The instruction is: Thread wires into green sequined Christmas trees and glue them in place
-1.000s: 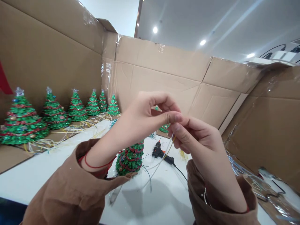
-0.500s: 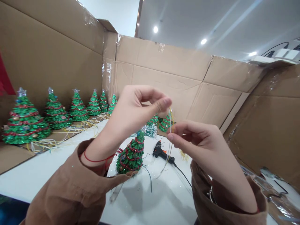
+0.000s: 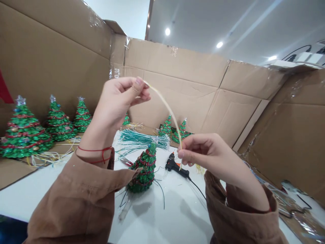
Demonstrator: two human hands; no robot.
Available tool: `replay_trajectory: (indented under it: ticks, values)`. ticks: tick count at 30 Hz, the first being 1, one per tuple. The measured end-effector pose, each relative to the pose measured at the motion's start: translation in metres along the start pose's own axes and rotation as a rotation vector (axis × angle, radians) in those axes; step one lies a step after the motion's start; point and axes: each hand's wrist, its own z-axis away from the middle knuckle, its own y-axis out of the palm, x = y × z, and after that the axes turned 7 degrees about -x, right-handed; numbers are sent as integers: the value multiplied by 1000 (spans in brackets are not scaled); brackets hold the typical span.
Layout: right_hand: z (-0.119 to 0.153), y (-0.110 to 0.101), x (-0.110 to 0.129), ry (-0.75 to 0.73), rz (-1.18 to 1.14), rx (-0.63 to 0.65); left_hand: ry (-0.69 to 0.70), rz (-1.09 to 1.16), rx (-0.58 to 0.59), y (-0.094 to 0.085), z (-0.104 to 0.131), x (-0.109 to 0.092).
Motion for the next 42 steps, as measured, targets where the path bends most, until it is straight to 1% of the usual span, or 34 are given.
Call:
replay_trajectory:
  ticks: [2,3,5,7,8,9,10,12,14,17,21,25,30,33,37,42]
  values:
    - [0,-6,0,-67,-84,-113,-133,-146,253,-7,-3,6]
    - [0,-9,0,-102,-132,-174,-201,-229,407,-10,-4,10]
    - [-1,-16,-2,-153,-215,-279,-320,-378,753,-14,-6,19]
    - [-2,-22,-5,-177,-259,-353,-378,-463,1100,-13,-7,31]
    - [-3,-24,-7,-186,-272,-384,-365,-478,1206,-12,-7,37]
    - [-4,-26,-8,-195,-283,-410,-346,-470,1278,-10,-8,42]
    - [-4,-27,-10,-202,-291,-431,-330,-448,1326,-8,-8,47]
    - [-6,-28,-12,-204,-305,-467,-305,-400,1371,-5,-7,53]
    - [-7,-27,-13,-194,-311,-495,-288,-375,1376,-5,-7,56]
    - [-9,-25,-14,-177,-317,-510,-265,-383,1340,-7,-7,58]
    - [-10,-19,-14,-161,-299,-489,-256,-373,1235,-9,-8,58]
    - [-10,-12,-13,-160,-233,-462,-274,-344,1044,-4,-5,50]
    - [-11,-2,-11,-143,-85,-356,-205,-285,746,5,-1,37]
    - [-9,4,-10,-129,-47,-342,-179,-207,637,9,1,29]
    - [-9,10,-9,-131,-62,-338,-183,-229,547,14,4,18]
    - [-11,12,-9,-111,-82,-326,-178,-290,508,19,8,9]
